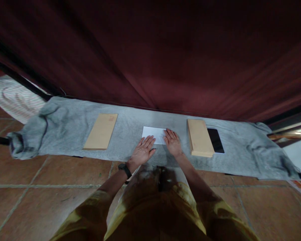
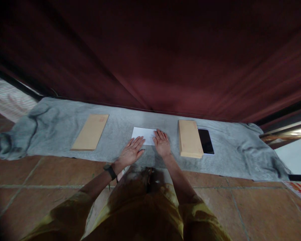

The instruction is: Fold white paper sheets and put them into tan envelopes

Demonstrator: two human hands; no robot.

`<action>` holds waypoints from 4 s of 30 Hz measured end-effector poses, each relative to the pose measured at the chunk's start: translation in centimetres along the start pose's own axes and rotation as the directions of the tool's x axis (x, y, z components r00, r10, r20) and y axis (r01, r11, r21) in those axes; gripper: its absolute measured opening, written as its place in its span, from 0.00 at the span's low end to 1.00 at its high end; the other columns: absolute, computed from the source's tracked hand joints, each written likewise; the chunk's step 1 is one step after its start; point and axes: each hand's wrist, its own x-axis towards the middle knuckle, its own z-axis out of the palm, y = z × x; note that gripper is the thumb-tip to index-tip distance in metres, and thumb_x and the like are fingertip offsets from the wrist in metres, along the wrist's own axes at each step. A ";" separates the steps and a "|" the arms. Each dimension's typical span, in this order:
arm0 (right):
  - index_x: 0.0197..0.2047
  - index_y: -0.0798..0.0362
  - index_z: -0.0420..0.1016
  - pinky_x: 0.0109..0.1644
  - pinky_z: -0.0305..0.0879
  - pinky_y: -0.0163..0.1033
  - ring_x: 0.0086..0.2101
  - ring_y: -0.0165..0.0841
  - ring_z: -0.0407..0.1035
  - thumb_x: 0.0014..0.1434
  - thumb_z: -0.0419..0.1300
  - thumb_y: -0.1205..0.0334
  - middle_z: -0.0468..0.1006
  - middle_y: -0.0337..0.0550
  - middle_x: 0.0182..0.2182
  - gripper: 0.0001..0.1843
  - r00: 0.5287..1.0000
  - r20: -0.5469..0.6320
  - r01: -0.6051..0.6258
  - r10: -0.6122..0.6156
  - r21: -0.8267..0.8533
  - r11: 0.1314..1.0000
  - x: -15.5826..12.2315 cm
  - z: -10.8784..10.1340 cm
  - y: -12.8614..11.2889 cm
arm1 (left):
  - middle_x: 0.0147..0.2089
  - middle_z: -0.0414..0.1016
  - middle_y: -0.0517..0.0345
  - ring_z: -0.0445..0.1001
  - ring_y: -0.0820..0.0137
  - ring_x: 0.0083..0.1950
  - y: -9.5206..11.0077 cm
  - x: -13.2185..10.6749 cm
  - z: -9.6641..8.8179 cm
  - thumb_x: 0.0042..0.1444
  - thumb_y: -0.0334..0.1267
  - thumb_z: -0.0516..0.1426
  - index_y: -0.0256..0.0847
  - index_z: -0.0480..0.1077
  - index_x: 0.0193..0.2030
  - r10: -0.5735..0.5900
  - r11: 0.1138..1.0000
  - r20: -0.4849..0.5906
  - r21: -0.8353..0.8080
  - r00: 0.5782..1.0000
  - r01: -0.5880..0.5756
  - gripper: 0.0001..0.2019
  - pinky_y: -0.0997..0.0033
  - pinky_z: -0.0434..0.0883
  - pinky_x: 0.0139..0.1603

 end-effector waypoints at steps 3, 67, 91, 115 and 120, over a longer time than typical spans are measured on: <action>0.71 0.58 0.64 0.74 0.50 0.51 0.70 0.39 0.55 0.76 0.41 0.56 0.64 0.50 0.69 0.28 1.000 0.002 0.025 -0.025 0.019 1.000 -0.6 -0.3 -0.8 | 0.75 0.60 0.48 0.56 0.61 0.76 0.0 0.0 0.0 0.71 0.48 0.47 0.39 0.59 0.73 -0.001 1.000 0.002 -0.001 1.000 0.001 0.27 0.51 0.53 0.77; 0.69 0.53 0.66 0.72 0.46 0.59 0.68 0.45 0.56 0.73 0.48 0.59 0.66 0.51 0.69 0.25 0.986 -0.129 -0.110 0.104 -0.036 0.993 -1.0 2.3 -4.5 | 0.78 0.53 0.50 0.49 0.55 0.78 -3.2 3.9 0.7 0.73 0.46 0.39 0.38 0.54 0.76 -0.306 0.951 0.069 0.074 0.949 0.301 0.29 0.48 0.50 0.77; 0.69 0.55 0.66 0.74 0.48 0.53 0.68 0.41 0.58 0.74 0.47 0.59 0.65 0.47 0.69 0.25 0.988 -0.010 0.155 -0.155 0.011 0.988 -4.6 1.0 -6.2 | 0.75 0.59 0.47 0.54 0.61 0.77 0.9 -2.2 0.4 0.73 0.43 0.43 0.36 0.57 0.74 -0.084 0.994 0.000 -0.075 0.996 0.083 0.27 0.52 0.58 0.76; 0.71 0.54 0.63 0.74 0.47 0.55 0.68 0.41 0.59 0.75 0.45 0.57 0.65 0.50 0.69 0.26 0.996 0.022 0.087 -0.087 -0.017 0.996 -6.4 -0.3 -4.6 | 0.74 0.60 0.43 0.57 0.60 0.76 0.1 -3.6 -0.9 0.73 0.45 0.43 0.34 0.58 0.73 -0.124 0.992 0.008 -0.013 0.992 0.124 0.27 0.51 0.56 0.76; 0.71 0.56 0.64 0.74 0.47 0.56 0.68 0.43 0.59 0.75 0.45 0.57 0.65 0.50 0.69 0.26 0.998 0.002 0.069 -0.069 -0.017 0.997 -6.7 -0.3 -4.1 | 0.74 0.61 0.42 0.56 0.58 0.76 0.6 -3.1 -0.8 0.73 0.46 0.42 0.32 0.59 0.72 -0.145 0.989 0.011 -0.001 0.989 0.145 0.28 0.49 0.56 0.76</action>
